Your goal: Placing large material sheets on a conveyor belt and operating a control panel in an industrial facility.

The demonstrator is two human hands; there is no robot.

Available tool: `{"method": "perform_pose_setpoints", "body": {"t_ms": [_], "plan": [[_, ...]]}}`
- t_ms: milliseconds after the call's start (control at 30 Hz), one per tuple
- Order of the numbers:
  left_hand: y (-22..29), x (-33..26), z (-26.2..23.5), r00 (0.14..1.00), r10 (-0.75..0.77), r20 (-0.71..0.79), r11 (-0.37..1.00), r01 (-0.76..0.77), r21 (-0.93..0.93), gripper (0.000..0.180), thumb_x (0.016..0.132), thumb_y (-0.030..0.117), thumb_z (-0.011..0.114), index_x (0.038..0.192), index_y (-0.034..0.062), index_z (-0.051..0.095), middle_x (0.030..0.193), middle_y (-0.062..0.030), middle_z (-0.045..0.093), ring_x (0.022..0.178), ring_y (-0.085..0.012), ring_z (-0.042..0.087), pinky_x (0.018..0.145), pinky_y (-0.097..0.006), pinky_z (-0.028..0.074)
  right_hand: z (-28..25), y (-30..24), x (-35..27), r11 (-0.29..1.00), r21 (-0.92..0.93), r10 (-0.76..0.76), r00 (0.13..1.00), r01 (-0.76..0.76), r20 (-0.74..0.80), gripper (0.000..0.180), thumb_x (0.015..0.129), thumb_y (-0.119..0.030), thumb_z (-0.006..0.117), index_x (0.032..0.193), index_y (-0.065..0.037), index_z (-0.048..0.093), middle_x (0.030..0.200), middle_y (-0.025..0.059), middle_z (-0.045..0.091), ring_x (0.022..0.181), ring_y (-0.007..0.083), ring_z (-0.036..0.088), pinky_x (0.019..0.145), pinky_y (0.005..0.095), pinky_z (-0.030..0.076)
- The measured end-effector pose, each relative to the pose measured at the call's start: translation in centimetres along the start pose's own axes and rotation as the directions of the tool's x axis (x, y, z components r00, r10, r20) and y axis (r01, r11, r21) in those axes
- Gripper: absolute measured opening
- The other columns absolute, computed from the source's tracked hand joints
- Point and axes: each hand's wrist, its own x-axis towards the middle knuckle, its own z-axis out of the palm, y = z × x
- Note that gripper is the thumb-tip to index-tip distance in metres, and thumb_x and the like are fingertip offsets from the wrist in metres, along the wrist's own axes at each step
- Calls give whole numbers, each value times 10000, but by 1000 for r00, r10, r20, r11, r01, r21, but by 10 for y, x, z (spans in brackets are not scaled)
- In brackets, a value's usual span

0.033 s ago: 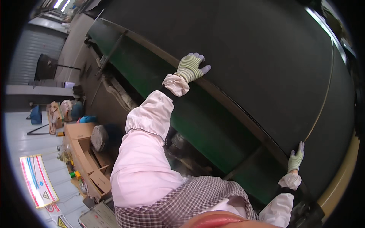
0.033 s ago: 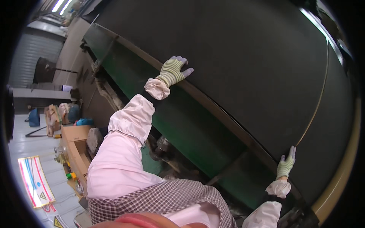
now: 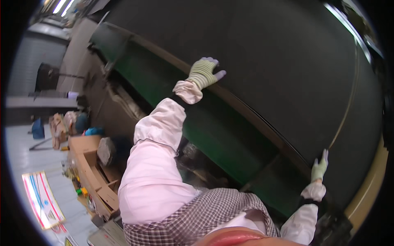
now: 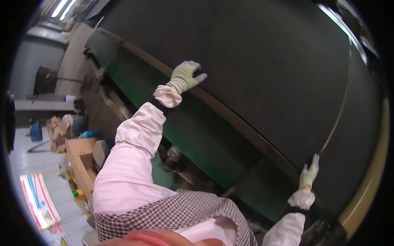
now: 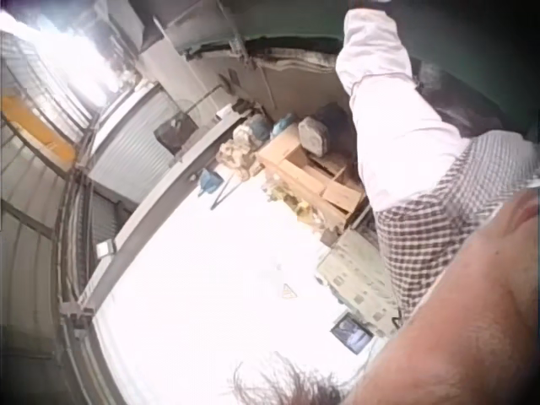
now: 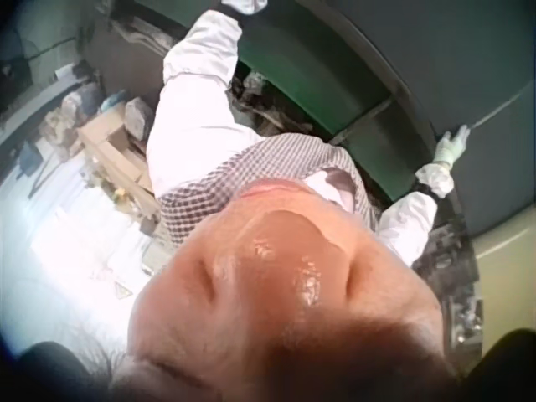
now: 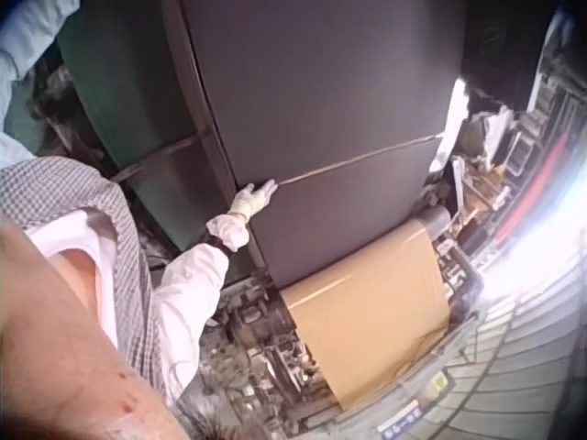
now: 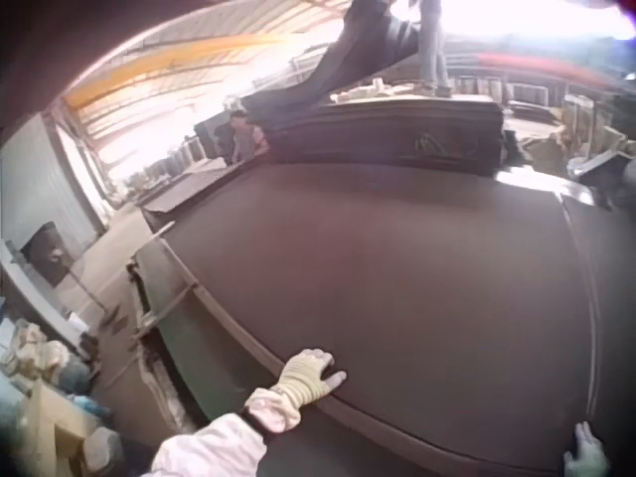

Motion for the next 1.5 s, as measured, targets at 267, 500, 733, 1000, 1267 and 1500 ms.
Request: {"method": "perform_pose_setpoints", "body": {"t_ms": [267,500,733,1000,1267,1500], "plan": [[85,-41,11,987,162,-14,982,-163,-100,366,794,357,698,979,51,623,967,-132,619,948,-348,566,823,-449,469,-21,16,7,901,-206,399,916,-381,52,593,736,-14,580,1306,-127,465,1387,172,450,1163,411,515,964,445,464],[174,-70,59,968,243,59,970,-241,-36,465,816,418,675,1054,23,620,1045,-158,604,990,-357,559,863,-450,469,-9,109,-3,765,-357,574,819,-536,-1,544,892,-146,538,1403,-116,354,1489,113,341,1299,311,420,1027,462,417],[287,-79,80,941,247,232,967,-253,-4,600,863,543,572,1159,23,610,1158,-164,586,1090,-354,543,954,-433,454,-43,172,-38,804,-375,433,887,-462,-163,664,797,-250,600,1403,-89,384,1477,166,352,1356,323,353,1075,517,309],[395,-88,74,912,348,216,937,-334,-99,584,868,545,566,1106,16,635,1137,-178,607,1091,-360,553,941,-450,447,-73,127,-154,997,-64,5,843,-47,-537,594,706,-153,660,1279,-80,520,1321,157,518,1185,338,519,1000,462,409],[540,-98,81,807,408,427,913,-373,-167,686,848,645,513,1136,36,642,1252,-185,557,1200,-342,507,996,-441,431,-69,167,-310,950,101,311,865,-296,-394,558,762,-80,612,1312,-55,516,1368,193,495,1245,368,474,1061,446,369],[588,-115,102,716,517,469,856,-419,-303,787,846,661,479,1300,21,532,1366,-194,468,1285,-353,416,1100,-439,319,-59,142,-321,961,152,271,878,-229,-394,536,761,-24,614,1290,-34,529,1320,176,537,1209,355,501,1053,434,383]]}}
